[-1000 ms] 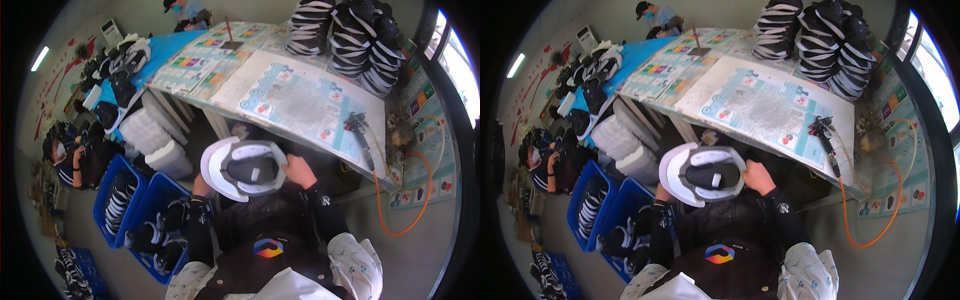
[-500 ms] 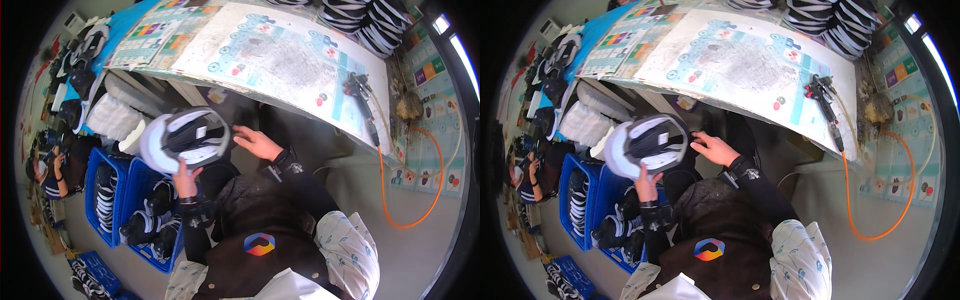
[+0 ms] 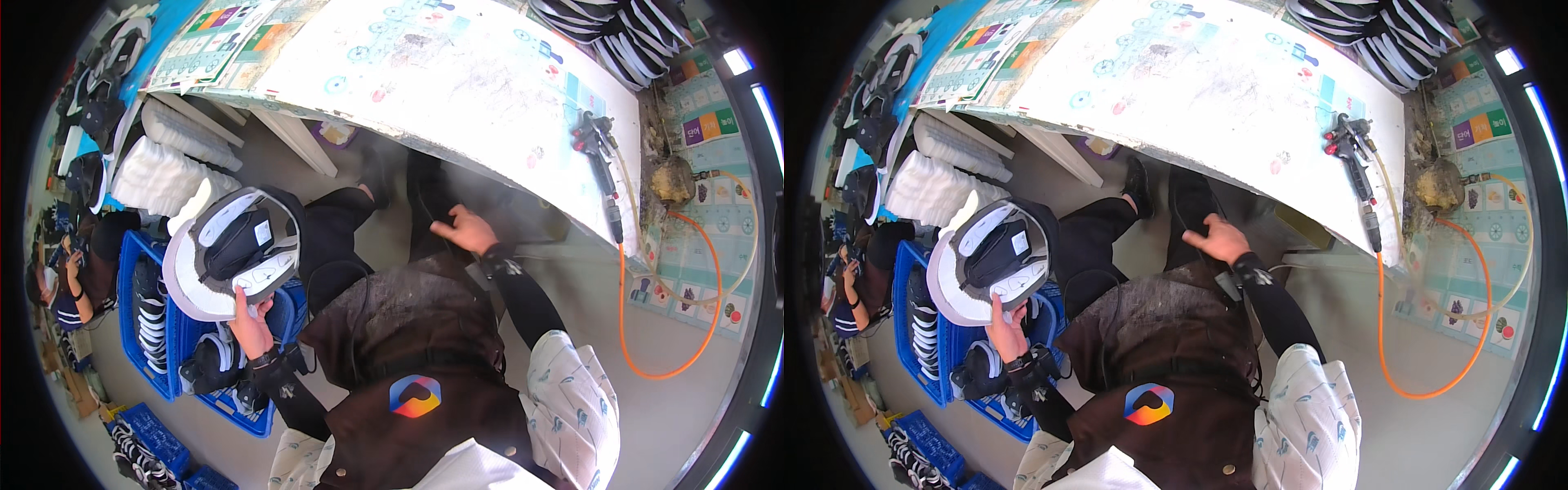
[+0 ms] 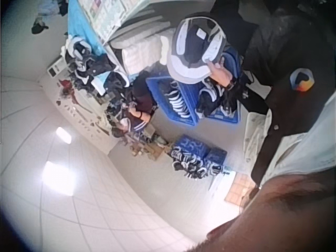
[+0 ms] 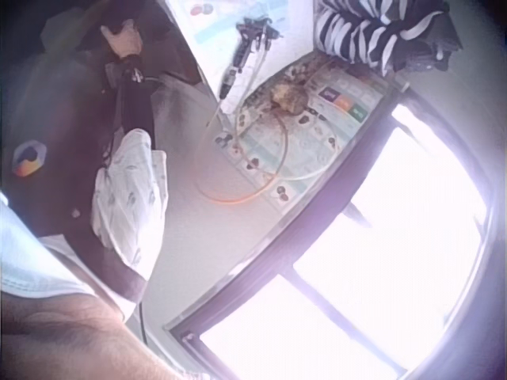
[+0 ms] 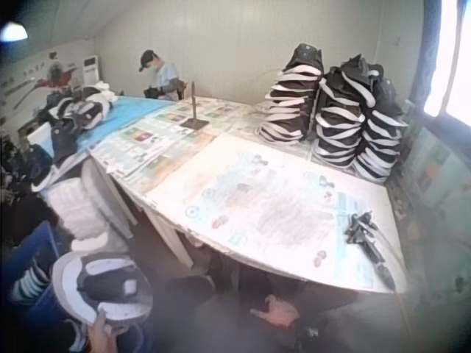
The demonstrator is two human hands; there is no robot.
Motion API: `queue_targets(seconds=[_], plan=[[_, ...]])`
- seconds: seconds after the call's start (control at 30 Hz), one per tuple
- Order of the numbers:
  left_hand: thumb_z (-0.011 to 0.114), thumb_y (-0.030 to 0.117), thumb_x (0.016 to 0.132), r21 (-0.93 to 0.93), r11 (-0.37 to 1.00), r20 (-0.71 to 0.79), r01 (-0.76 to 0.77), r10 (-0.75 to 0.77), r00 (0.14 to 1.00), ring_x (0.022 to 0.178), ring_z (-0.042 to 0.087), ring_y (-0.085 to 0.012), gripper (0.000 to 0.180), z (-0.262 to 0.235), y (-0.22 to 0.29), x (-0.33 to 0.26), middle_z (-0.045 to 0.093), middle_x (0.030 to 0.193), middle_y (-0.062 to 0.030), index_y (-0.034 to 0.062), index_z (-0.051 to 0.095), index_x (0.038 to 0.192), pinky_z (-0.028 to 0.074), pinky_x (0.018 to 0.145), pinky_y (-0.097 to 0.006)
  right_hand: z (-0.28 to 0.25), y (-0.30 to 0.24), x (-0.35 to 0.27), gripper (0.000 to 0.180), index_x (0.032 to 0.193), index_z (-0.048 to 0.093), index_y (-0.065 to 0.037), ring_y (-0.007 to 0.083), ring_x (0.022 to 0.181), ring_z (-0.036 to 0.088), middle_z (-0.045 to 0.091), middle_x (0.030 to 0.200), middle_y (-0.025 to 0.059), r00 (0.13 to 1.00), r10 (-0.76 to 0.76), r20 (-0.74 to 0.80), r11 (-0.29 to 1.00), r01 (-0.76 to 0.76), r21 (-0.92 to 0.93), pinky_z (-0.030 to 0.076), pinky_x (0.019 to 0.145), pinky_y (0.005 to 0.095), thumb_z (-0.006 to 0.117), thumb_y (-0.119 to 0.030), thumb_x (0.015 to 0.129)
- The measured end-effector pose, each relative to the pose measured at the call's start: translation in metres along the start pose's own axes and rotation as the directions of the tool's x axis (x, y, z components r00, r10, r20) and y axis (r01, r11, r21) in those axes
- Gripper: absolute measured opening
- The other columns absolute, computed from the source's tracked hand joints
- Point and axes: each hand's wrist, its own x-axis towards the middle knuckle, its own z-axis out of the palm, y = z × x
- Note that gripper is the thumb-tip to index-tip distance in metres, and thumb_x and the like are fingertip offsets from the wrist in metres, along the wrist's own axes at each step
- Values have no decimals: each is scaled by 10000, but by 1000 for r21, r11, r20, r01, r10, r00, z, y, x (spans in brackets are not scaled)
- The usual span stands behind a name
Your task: Assembling and finishing shoe uppers by applying adhesives or heat treatment using a handheld tool in a factory setting.
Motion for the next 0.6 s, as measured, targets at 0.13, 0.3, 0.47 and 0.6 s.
queue_targets(seconds=[0.13, 0.3, 0.47, 0.6], plan=[[677, 251, 1051, 10, 999, 58, -53, 53, 997, 872, 760, -222, 401, 44, 11, 5, 751, 1128, -144, -27, 610, 1331, 602, 664, -295, -4, 34, 20, 359, 1050, 712, -10, 429, 1054, 713, 736, 1057, 268, 995, -10, -96, 956, -18, -292, 578, 918, 516, 727, -336, 902], [696, 195, 1034, 217, 950, -1, -226, 231, 973, 816, 754, -177, 261, 5, 55, -3, 771, 984, -122, -42, 705, 1143, 573, 627, -298, -49, 115, -66, 229, 862, 742, -36, 366, 907, 741, 738, 898, 161, 982, -35, 188, 732, 153, -663, 605, 768, 495, 665, -247, 906], [745, 224, 986, 633, 649, 231, -423, 363, 903, 661, 718, -146, 320, 46, 149, -23, 754, 735, -121, -96, 743, 983, 525, 591, -331, -124, -41, -185, 359, 1102, 792, -69, 394, 967, 714, 748, 978, 193, 892, -178, 415, 814, 370, -448, 568, 852, 510, 720, -386, 948], [724, 264, 970, 691, 328, 492, -645, 441, 751, 675, 711, -399, 289, 69, 194, -43, 693, 718, -208, -13, 753, 893, 530, 599, -407, -140, -182, -174, 452, 1342, 639, 17, 254, 979, 721, 722, 1187, 170, 829, -520, -204, 770, 559, 308, 576, 833, 350, 772, -92, 924]])
